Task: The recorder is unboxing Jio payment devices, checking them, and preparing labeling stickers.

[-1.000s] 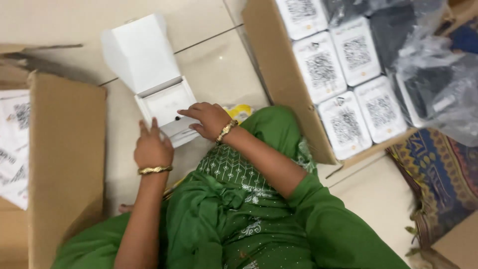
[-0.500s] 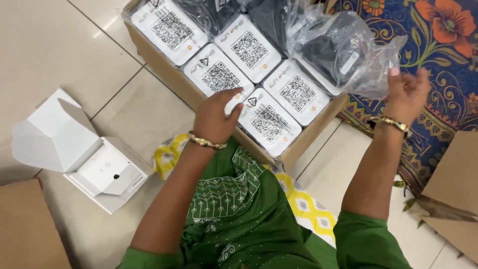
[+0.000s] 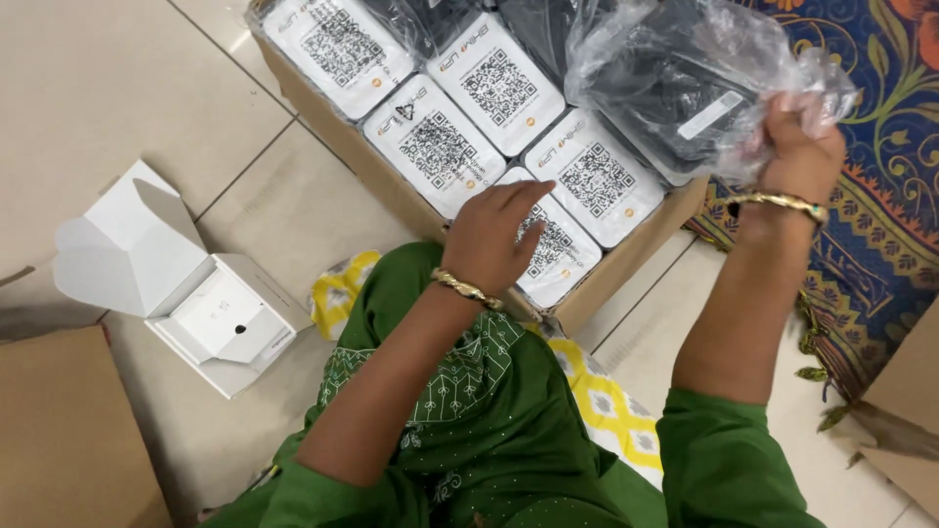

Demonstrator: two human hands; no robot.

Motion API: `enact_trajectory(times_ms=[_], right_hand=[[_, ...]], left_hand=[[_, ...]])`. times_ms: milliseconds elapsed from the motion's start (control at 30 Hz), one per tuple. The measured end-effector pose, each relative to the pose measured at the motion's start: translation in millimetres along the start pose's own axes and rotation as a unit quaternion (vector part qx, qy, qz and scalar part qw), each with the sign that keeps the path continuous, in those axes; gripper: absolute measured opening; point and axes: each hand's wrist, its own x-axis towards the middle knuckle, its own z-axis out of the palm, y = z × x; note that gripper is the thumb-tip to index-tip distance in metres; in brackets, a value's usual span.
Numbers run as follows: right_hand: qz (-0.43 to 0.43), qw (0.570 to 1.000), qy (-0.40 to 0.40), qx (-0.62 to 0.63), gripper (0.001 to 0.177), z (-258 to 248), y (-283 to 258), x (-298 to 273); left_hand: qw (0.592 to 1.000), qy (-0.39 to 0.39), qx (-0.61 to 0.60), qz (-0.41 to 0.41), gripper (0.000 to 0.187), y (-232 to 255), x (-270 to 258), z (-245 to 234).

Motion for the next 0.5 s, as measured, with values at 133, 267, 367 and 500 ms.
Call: enact_trajectory(times_ms=[133,267,367,500], right_hand=[[-0.048,0.971,-0.222,0.072,0.003,44.4,-63.0,-69.9],[-0.062,0.956,-0.287,0.021,0.008,74.7,-82.7,-129.7],[-0.025,0.940,-0.334,0.063,0.019,92.7,-97.5,-158.5],[-0.197,0.883,-0.424,-0.049,0.049,141.2,-140.5,-224.8]], left_hand=[[0.994,0.084,0.053,0.046,0.077,59.0,27.7,-6.1],[0.983,0.178,-0.024,0.044,0.071,78.9,32.6,-11.4],[0.965,0.242,-0.093,0.047,0.050,77.8,11.2,-38.7],[0.941,0.299,-0.141,-0.071,0.030,62.6,-37.6,-78.3]])
